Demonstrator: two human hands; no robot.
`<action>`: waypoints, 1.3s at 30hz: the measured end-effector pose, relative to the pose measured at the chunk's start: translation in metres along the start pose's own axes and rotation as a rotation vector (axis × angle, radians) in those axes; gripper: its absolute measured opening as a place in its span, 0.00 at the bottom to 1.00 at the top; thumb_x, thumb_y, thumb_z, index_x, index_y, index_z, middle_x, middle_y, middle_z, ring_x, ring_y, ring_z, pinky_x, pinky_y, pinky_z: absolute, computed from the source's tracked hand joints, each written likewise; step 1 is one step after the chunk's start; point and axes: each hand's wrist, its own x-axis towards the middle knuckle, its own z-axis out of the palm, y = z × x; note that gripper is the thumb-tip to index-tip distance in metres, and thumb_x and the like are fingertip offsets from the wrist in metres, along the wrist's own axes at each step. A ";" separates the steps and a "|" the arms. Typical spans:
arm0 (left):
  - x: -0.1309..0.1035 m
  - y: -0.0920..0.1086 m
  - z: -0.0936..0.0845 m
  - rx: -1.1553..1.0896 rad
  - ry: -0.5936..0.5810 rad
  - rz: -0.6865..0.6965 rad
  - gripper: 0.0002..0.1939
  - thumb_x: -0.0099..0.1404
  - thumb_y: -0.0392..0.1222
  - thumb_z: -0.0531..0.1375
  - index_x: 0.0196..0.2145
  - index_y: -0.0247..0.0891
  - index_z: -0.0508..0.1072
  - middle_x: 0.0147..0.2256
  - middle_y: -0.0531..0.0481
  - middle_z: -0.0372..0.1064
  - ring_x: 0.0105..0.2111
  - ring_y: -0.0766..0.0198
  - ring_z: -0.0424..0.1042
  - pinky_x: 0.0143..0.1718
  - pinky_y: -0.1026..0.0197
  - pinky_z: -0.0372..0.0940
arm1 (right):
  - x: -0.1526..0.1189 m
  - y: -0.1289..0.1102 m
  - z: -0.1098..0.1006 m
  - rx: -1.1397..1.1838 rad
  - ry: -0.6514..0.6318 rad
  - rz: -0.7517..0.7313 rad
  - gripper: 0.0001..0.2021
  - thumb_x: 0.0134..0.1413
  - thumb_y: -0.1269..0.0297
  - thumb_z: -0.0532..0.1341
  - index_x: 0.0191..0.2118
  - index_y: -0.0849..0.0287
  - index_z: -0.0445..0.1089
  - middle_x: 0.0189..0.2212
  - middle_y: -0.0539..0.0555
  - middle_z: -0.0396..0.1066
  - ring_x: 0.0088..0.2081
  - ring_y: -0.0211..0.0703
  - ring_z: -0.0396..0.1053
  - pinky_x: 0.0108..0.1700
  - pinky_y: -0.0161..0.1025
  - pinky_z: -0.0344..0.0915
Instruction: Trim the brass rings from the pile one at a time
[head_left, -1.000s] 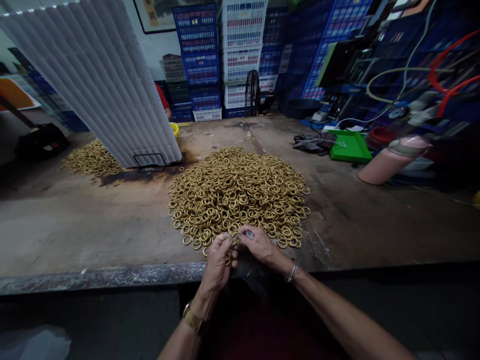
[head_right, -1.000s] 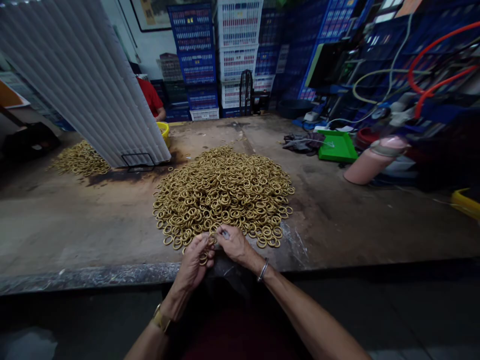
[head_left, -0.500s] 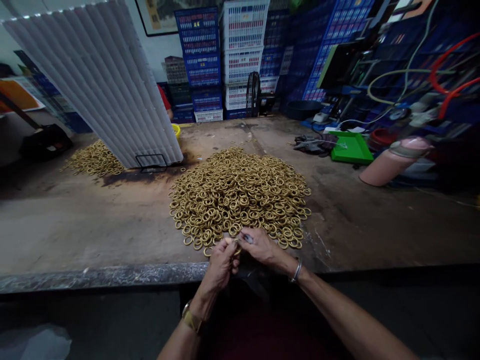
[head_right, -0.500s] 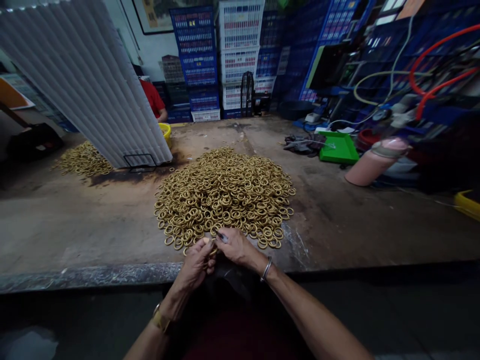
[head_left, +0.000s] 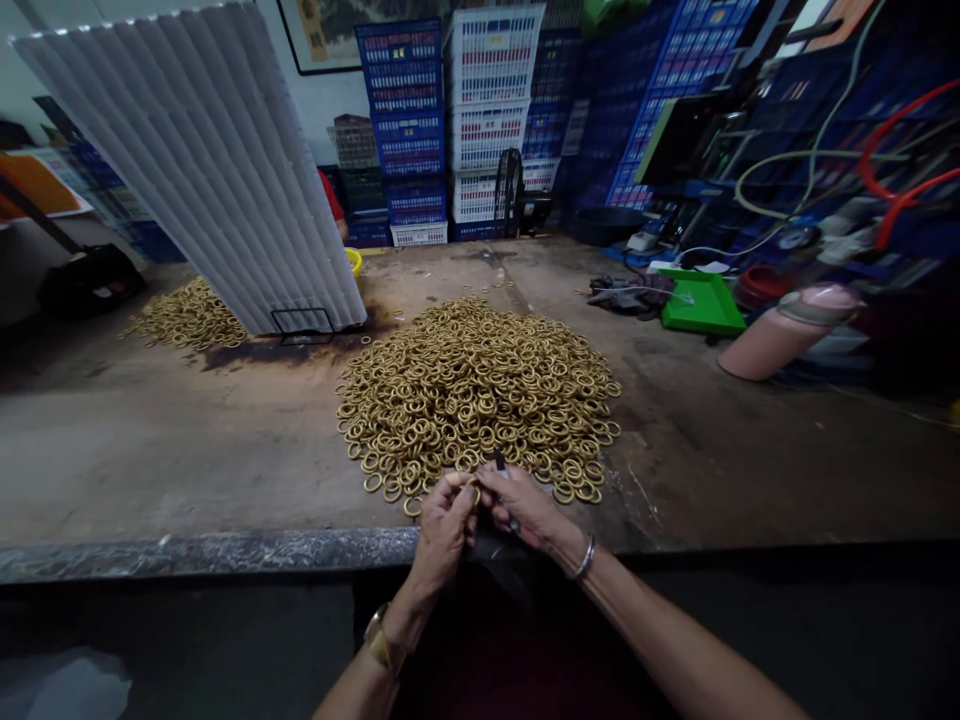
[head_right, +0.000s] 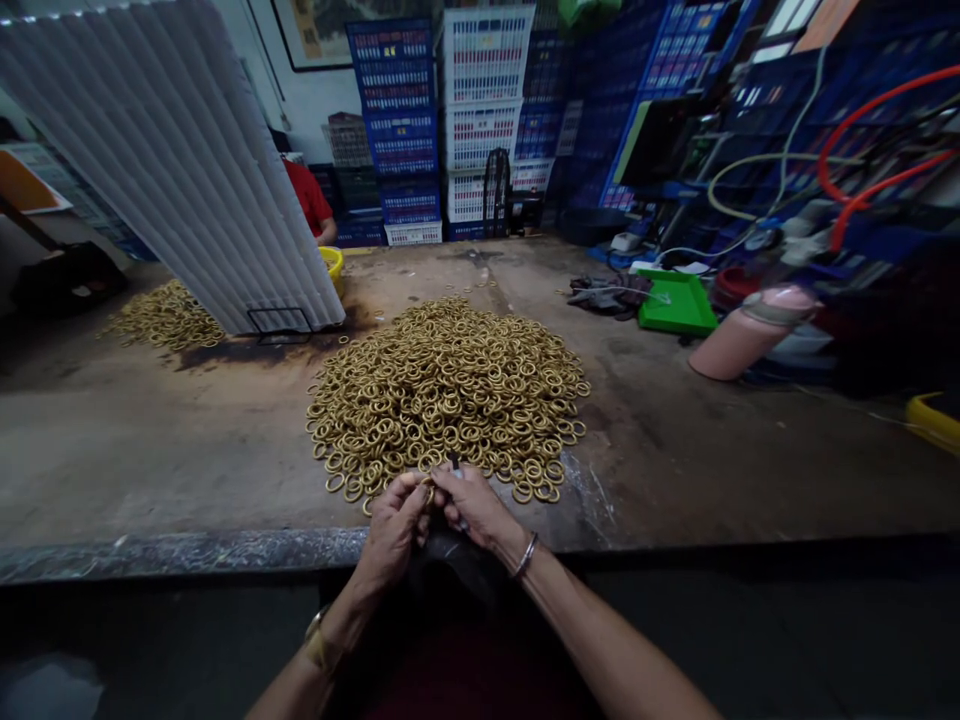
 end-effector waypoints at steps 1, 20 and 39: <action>0.000 -0.001 -0.001 -0.005 -0.011 -0.001 0.16 0.58 0.52 0.55 0.36 0.36 0.66 0.22 0.56 0.62 0.14 0.75 0.55 0.13 0.72 0.52 | 0.000 -0.001 -0.001 -0.057 0.016 -0.029 0.16 0.41 0.51 0.59 0.27 0.58 0.56 0.16 0.41 0.57 0.12 0.25 0.47 0.14 0.26 0.43; -0.005 0.002 0.000 -0.304 -0.025 -0.081 0.15 0.56 0.53 0.58 0.29 0.38 0.60 0.21 0.58 0.60 0.15 0.75 0.57 0.14 0.72 0.51 | 0.005 -0.002 -0.011 -0.601 0.143 -0.293 0.07 0.47 0.64 0.53 0.24 0.60 0.63 0.16 0.46 0.59 0.19 0.32 0.54 0.22 0.30 0.52; -0.004 -0.002 -0.006 -0.028 -0.003 0.036 0.15 0.58 0.53 0.55 0.27 0.38 0.58 0.15 0.61 0.53 0.12 0.76 0.50 0.13 0.72 0.46 | -0.005 0.007 -0.006 -1.322 0.036 -0.472 0.09 0.45 0.74 0.50 0.32 0.58 0.65 0.24 0.52 0.67 0.26 0.37 0.60 0.28 0.33 0.48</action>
